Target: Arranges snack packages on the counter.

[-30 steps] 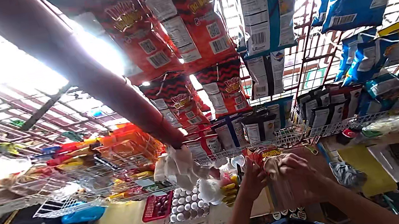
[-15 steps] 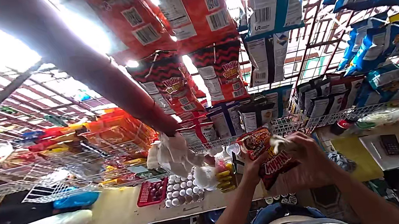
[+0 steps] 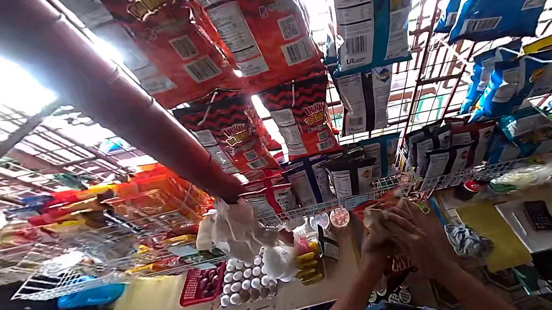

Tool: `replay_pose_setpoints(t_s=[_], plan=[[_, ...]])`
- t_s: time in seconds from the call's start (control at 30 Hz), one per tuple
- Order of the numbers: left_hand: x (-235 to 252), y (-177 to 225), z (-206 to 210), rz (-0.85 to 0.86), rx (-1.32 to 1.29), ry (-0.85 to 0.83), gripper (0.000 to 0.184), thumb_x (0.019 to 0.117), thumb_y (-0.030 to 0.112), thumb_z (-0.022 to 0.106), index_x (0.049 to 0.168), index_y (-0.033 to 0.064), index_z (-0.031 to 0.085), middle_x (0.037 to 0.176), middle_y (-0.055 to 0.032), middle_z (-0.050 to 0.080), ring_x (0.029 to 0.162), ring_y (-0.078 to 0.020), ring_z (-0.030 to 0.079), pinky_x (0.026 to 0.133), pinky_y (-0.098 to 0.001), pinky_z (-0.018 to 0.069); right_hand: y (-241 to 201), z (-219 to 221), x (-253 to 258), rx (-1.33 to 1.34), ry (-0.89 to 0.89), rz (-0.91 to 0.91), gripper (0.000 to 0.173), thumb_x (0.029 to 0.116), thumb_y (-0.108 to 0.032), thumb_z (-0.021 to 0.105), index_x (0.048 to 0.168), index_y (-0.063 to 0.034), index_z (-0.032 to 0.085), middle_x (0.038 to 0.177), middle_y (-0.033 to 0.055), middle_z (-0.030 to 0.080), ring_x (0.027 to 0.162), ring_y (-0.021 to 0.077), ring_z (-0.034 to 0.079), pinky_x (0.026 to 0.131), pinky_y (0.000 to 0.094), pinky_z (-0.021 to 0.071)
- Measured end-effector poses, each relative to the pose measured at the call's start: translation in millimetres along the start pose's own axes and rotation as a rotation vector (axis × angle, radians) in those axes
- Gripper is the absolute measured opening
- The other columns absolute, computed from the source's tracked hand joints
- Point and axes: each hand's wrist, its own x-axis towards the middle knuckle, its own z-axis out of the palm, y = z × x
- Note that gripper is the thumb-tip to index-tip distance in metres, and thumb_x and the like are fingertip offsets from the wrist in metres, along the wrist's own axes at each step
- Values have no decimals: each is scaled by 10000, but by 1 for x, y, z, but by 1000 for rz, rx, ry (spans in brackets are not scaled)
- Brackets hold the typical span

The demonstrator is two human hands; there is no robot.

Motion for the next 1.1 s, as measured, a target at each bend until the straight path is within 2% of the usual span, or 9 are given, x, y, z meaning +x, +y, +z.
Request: replay_pose_setpoints(t_s=[0.13, 0.3, 0.5, 0.6, 0.7, 0.8, 0.93, 1.0, 1.1], plan=[[-8, 10, 12, -51, 370, -89, 513, 865, 104, 774, 1301, -51, 553, 1062, -110, 706, 938, -121, 691, 877, -328, 573, 5, -13, 41, 0, -241, 73, 351, 980, -236, 630, 1299, -113, 707, 1412, 135, 626, 1374, 375, 526, 1136, 607, 399], [-17, 26, 2, 119, 621, -219, 692, 861, 227, 822, 1420, -40, 512, 1285, -209, 657, 1205, -268, 638, 1079, -454, 487, 32, -54, 78, 318, -610, 553, 414, 1039, -369, 551, 1228, -28, 692, 1136, 189, 711, 1068, 311, 682, 988, 541, 513], [8, 13, -14, 363, 473, -387, 824, 773, 61, 863, 1459, -83, 430, 1317, -269, 611, 1225, -317, 612, 1087, -483, 470, 10, -68, 54, 110, -257, 351, 373, 895, -266, 752, 995, 91, 709, 914, 261, 716, 866, 438, 706, 818, 648, 542], [5, 33, -23, 393, 379, -414, 866, 823, 11, 801, 1543, -63, 324, 1413, -273, 561, 1275, -330, 595, 1095, -470, 475, 25, -72, 46, 230, -69, 351, 281, 919, -181, 707, 1020, 82, 714, 925, 204, 738, 851, 296, 730, 820, 530, 586], [-2, 52, -45, 393, 126, -291, 853, 912, 239, 656, 1579, -47, 208, 1455, -223, 539, 1261, -262, 605, 1060, -419, 496, 36, -86, 52, 384, 134, 479, 328, 988, -207, 601, 1108, 83, 696, 979, 129, 735, 856, 106, 697, 847, 355, 592], [-5, 49, -43, 416, 49, -147, 799, 900, 265, 696, 1519, -69, 318, 1337, -142, 637, 1142, -139, 648, 980, -338, 531, 29, -94, 60, 443, 307, 675, 380, 1017, -259, 548, 1124, 86, 664, 873, 54, 686, 709, 19, 614, 718, 271, 571], [-4, 47, -17, 458, 71, 245, 333, 936, 75, 677, 1216, -79, 588, 978, -55, 716, 890, -60, 692, 853, -266, 585, 25, -82, 62, 569, 462, 733, 387, 1054, -259, 505, 1143, 86, 657, 904, 39, 705, 750, 31, 650, 745, 264, 580], [1, 41, -15, 468, 69, 307, 168, 1005, 103, 584, 1097, -29, 629, 868, 1, 697, 790, -33, 675, 775, -249, 585, 23, -73, 59, 649, 553, 800, 296, 1055, -237, 525, 1034, 28, 655, 767, -37, 657, 649, -7, 617, 652, 209, 562], [3, 37, -18, 498, 115, 363, 257, 1074, 143, 457, 1025, -18, 651, 812, 13, 654, 751, -22, 642, 757, -246, 568, 23, -60, 47, 804, 629, 813, 247, 1051, -210, 530, 1038, 3, 655, 777, -56, 681, 687, 0, 655, 683, 205, 583]])
